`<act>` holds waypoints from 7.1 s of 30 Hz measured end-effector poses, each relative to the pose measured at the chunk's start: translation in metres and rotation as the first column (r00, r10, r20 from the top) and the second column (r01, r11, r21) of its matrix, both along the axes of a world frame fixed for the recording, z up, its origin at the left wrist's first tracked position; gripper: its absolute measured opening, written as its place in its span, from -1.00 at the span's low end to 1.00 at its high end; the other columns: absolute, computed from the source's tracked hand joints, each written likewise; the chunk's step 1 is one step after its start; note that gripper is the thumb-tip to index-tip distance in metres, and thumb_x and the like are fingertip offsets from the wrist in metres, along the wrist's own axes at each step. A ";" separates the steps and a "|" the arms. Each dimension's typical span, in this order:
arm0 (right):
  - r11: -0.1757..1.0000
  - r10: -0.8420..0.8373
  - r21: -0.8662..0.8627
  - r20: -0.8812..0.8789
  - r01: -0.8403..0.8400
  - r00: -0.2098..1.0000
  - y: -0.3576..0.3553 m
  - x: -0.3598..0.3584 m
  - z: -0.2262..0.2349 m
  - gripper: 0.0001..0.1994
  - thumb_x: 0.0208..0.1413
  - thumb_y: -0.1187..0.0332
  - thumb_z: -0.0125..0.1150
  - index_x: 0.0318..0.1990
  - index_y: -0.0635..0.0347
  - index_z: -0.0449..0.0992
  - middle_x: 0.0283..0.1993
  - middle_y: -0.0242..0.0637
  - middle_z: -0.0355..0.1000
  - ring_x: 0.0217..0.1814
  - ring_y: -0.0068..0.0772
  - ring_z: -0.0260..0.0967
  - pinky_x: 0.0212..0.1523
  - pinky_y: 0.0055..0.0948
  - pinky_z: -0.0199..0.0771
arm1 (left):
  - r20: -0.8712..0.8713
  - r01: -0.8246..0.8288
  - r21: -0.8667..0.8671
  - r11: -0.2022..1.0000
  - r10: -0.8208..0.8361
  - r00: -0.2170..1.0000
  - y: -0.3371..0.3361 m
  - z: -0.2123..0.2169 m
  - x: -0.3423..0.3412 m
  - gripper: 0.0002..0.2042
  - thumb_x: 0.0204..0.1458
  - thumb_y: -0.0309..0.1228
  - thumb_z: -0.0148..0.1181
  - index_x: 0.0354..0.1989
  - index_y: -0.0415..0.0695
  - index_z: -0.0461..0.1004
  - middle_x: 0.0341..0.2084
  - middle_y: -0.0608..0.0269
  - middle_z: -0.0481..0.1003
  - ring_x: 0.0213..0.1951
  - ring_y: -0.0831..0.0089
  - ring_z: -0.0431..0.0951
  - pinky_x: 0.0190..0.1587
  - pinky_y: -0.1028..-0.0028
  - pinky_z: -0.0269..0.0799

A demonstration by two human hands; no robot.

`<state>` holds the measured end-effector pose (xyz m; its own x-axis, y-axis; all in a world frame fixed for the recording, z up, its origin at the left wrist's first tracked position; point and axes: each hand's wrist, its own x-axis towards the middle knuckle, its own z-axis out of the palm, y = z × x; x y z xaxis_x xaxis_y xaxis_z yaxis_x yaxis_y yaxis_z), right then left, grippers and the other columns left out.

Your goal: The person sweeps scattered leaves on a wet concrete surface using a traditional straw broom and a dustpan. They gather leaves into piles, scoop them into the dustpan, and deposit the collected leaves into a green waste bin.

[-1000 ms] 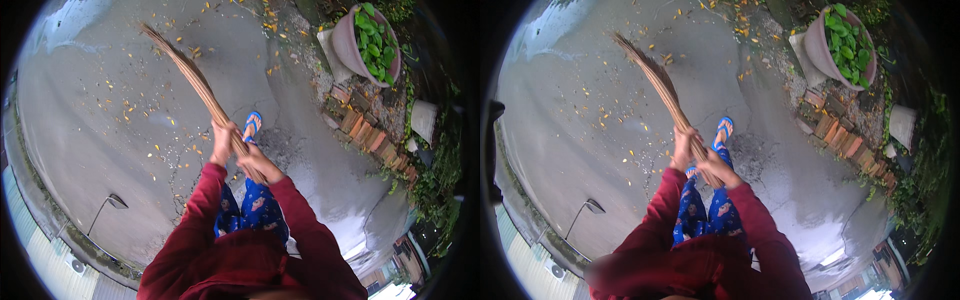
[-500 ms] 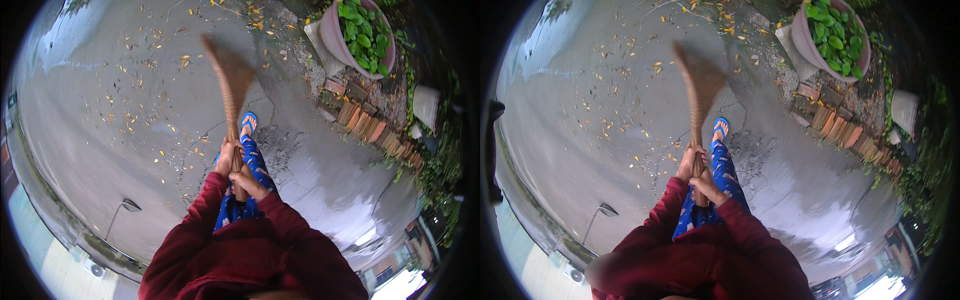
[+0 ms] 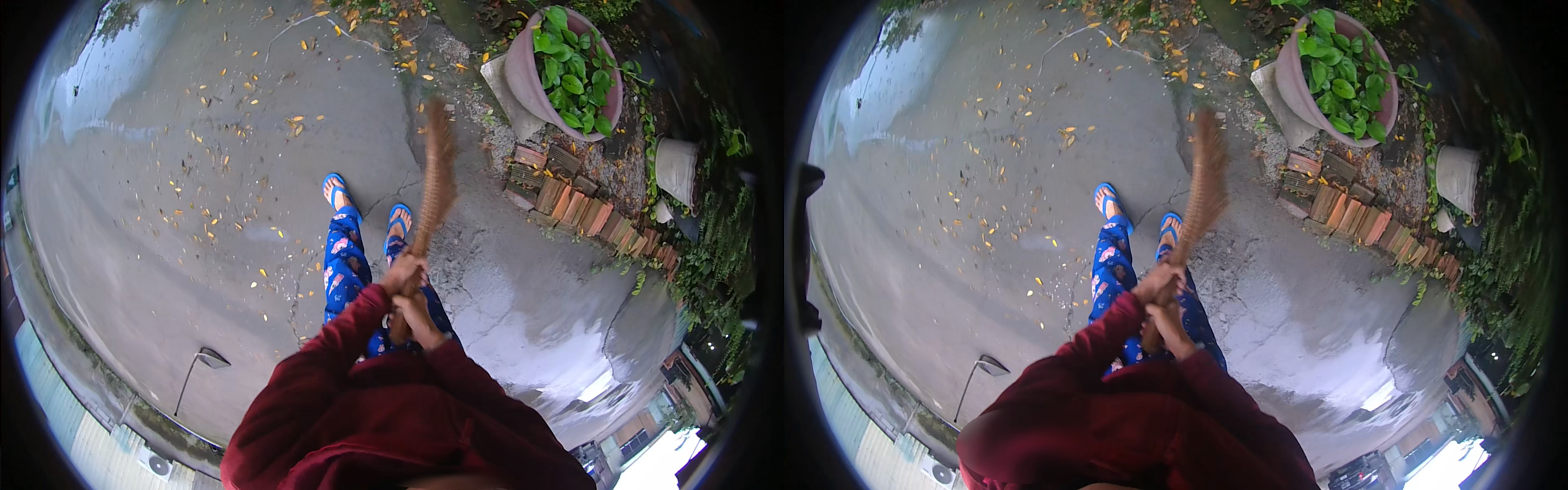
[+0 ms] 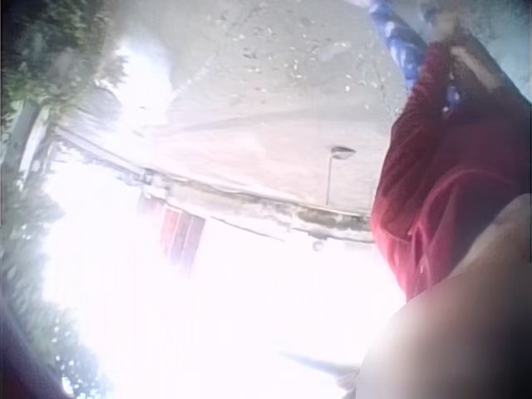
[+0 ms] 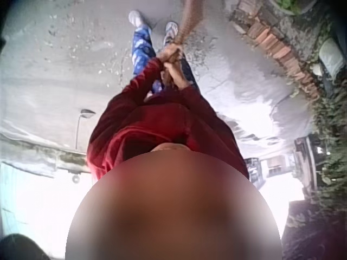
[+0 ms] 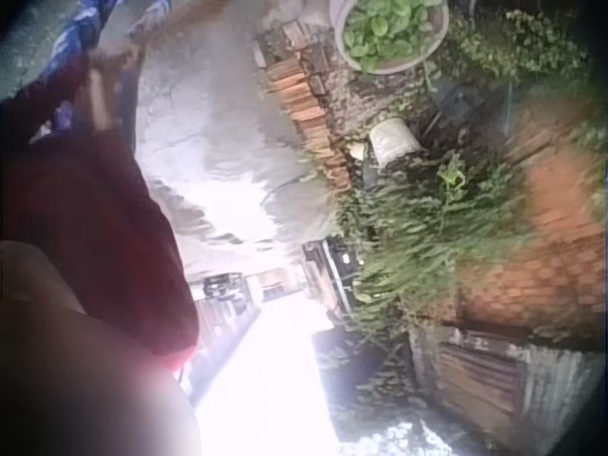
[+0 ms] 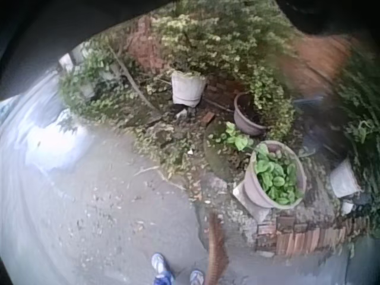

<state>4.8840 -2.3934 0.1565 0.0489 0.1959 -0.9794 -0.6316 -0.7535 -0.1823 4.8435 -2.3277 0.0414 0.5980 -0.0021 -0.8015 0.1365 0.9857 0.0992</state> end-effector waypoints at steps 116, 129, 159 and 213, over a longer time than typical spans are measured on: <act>0.990 0.138 -0.013 0.019 -0.138 0.990 0.165 -0.048 0.059 -0.69 -0.13 0.51 0.05 -0.18 0.21 0.16 -0.66 -0.31 0.24 -0.77 -0.40 0.27 -0.78 -0.39 0.35 | -0.164 -0.224 0.193 0.955 0.257 0.953 0.156 0.063 -0.053 -0.09 -0.13 -0.62 0.02 0.37 0.06 -0.40 -0.63 0.18 0.35 -0.71 0.39 0.38 -0.73 0.39 0.33; 0.814 0.528 0.216 0.109 -0.539 0.842 0.366 -0.149 -0.127 -0.77 -0.09 0.33 0.13 -0.29 0.26 0.38 -0.51 -0.30 0.36 -0.58 -0.38 0.39 -0.59 -0.42 0.44 | -0.121 -0.591 0.029 0.806 0.589 0.799 0.371 -0.083 -0.172 -0.68 -0.13 -0.48 0.04 -0.17 0.03 0.16 -0.69 0.30 0.24 -0.67 0.44 0.30 -0.58 0.39 0.34; 0.820 0.527 0.346 -0.144 -0.456 0.837 0.542 -0.057 -0.041 -0.84 -0.07 0.45 0.11 -0.31 0.19 0.31 -0.62 -0.40 0.24 -0.72 -0.47 0.27 -0.74 -0.47 0.29 | -0.161 -0.680 0.320 0.660 0.745 0.647 0.518 -0.023 -0.104 -0.24 -0.15 -0.62 0.04 0.29 -0.10 -0.16 -0.57 0.21 0.36 -0.68 0.42 0.39 -0.68 0.43 0.38; 0.579 0.769 0.432 -0.008 -0.691 0.639 0.843 -0.028 -0.111 -0.66 -0.06 0.42 0.08 -0.07 0.12 0.25 -0.61 -0.40 0.27 -0.69 -0.56 0.28 -0.69 -0.54 0.36 | -0.017 -0.729 0.587 0.352 0.906 0.424 0.813 -0.079 -0.102 -0.14 -0.10 -0.60 0.03 0.34 0.08 -0.36 -0.55 0.16 0.36 -0.69 0.41 0.39 -0.69 0.41 0.41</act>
